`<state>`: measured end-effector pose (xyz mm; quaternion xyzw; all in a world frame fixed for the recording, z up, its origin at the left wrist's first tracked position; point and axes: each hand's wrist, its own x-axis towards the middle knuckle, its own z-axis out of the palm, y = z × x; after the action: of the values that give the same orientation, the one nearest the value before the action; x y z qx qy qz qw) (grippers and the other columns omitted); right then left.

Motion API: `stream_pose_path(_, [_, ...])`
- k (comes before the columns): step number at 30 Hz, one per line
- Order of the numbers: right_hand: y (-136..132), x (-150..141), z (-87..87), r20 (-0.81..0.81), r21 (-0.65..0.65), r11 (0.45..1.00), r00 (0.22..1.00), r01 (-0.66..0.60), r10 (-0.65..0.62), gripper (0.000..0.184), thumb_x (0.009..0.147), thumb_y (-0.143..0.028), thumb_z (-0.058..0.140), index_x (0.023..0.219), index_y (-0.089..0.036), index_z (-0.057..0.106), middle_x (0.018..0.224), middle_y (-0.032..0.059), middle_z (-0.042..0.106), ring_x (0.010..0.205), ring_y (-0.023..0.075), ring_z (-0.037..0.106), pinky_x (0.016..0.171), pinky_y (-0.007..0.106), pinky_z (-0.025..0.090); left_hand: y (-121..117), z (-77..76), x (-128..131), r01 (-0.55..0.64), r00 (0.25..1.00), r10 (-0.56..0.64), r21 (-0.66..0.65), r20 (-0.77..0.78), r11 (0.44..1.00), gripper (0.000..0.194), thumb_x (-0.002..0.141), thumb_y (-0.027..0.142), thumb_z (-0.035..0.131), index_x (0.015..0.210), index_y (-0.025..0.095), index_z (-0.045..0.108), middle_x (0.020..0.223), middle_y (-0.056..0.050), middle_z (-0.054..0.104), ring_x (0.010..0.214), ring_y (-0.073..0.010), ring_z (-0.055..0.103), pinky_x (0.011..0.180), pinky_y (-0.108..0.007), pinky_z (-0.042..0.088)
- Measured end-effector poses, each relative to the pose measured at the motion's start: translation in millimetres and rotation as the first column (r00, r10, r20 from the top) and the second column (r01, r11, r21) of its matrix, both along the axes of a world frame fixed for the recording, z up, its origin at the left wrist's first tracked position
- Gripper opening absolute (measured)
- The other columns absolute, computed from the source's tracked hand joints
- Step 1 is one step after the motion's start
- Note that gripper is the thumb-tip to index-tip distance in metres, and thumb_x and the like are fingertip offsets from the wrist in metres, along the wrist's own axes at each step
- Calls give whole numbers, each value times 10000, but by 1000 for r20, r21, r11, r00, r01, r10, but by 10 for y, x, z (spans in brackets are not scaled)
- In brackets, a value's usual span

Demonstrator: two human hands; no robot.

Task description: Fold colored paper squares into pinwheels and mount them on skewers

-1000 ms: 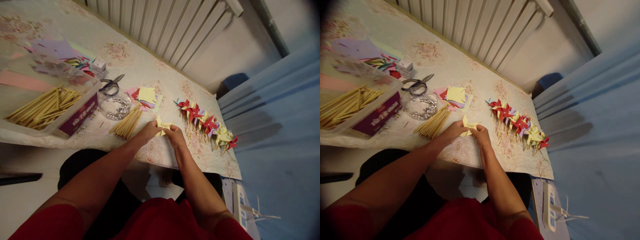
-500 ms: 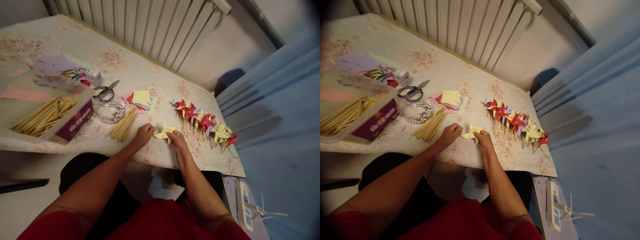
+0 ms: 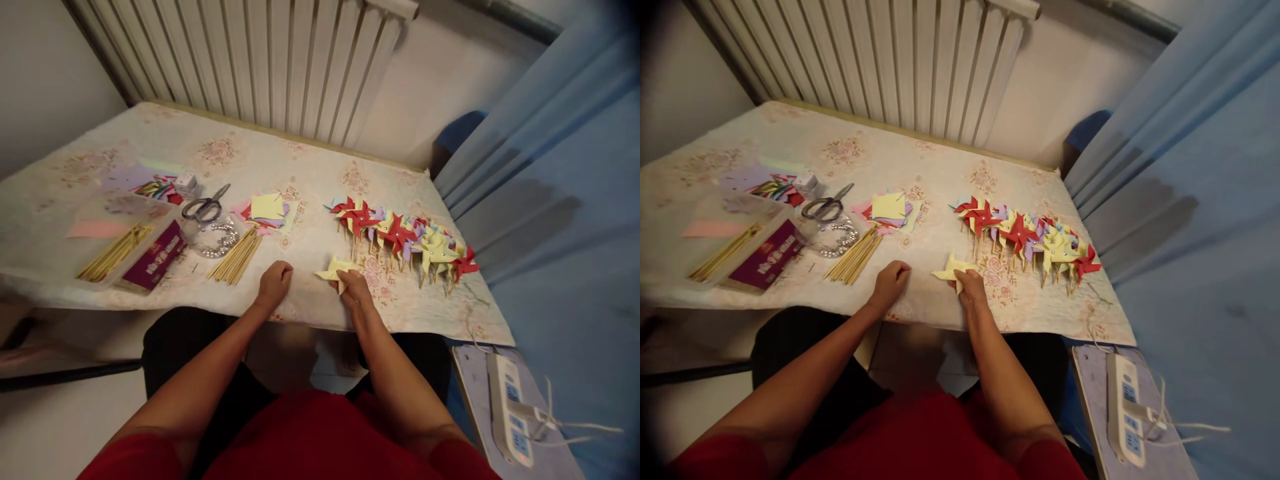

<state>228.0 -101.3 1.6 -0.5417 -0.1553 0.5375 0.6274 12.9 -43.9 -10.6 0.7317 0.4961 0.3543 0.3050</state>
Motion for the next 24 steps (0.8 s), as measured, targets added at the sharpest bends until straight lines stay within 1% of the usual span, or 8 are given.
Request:
stream_pose_path(2, [-16,6,-21,-16,10,1000,1000,11,-11,232,570,-224,755,694,-190,562,730,8,671,629,135,618,541,237,539,-92,49,85,-14,995,30,-169,90,986,129,813,277,508,752,189,580,744,-32,621,733,-177,565,745,-320,455])
stream_pose_path(4, [-33,2,-36,-19,25,1000,1000,19,-18,249,554,-240,753,698,-194,556,749,3,676,659,146,625,578,259,550,-174,105,187,29,967,67,-369,246,929,206,828,367,525,768,179,583,727,-28,636,674,-157,577,685,-295,468])
stream_pose_path(6, [-52,-8,-48,-2,40,999,1000,15,-15,268,542,-268,751,675,-200,529,720,-14,655,656,143,613,611,273,552,-236,157,293,106,916,108,-494,387,863,309,839,462,525,796,162,586,760,-49,662,653,-143,600,652,-278,479])
stream_pose_path(8, [-77,-13,-62,49,53,999,999,-1,-2,281,553,-307,741,650,-207,497,670,-36,613,635,131,587,634,277,546,-279,199,385,170,870,137,-549,474,819,407,844,546,516,820,145,585,771,-70,674,647,-140,618,646,-276,489])
stream_pose_path(11, [-123,1,-94,173,69,997,985,-35,23,268,608,-358,700,642,-209,479,638,-55,556,601,110,530,607,256,507,-316,238,480,242,832,158,-604,531,759,523,858,638,469,872,127,576,744,-83,683,626,-143,636,640,-281,499])
stream_pose_path(16, [-173,63,-140,407,41,995,911,-89,65,276,664,-371,657,599,-212,441,560,-83,401,517,80,348,477,219,324,-323,293,553,314,866,109,-700,488,642,575,877,674,405,866,122,567,689,-88,691,591,-150,650,606,-270,484])
stream_pose_path(19, [-175,72,-125,451,33,992,887,-126,97,246,670,-363,636,603,-213,453,568,-74,418,540,91,364,495,229,314,-305,341,574,319,895,60,-729,441,606,487,873,590,479,856,115,588,673,-82,694,570,-139,637,591,-254,469])
stream_pose_path(24, [-165,59,-72,492,47,987,864,-154,112,198,661,-329,610,598,-213,463,584,-62,444,561,100,390,515,235,320,-287,407,584,319,920,-1,-749,391,580,198,799,318,569,787,123,605,615,-40,672,502,-101,577,531,-216,406])
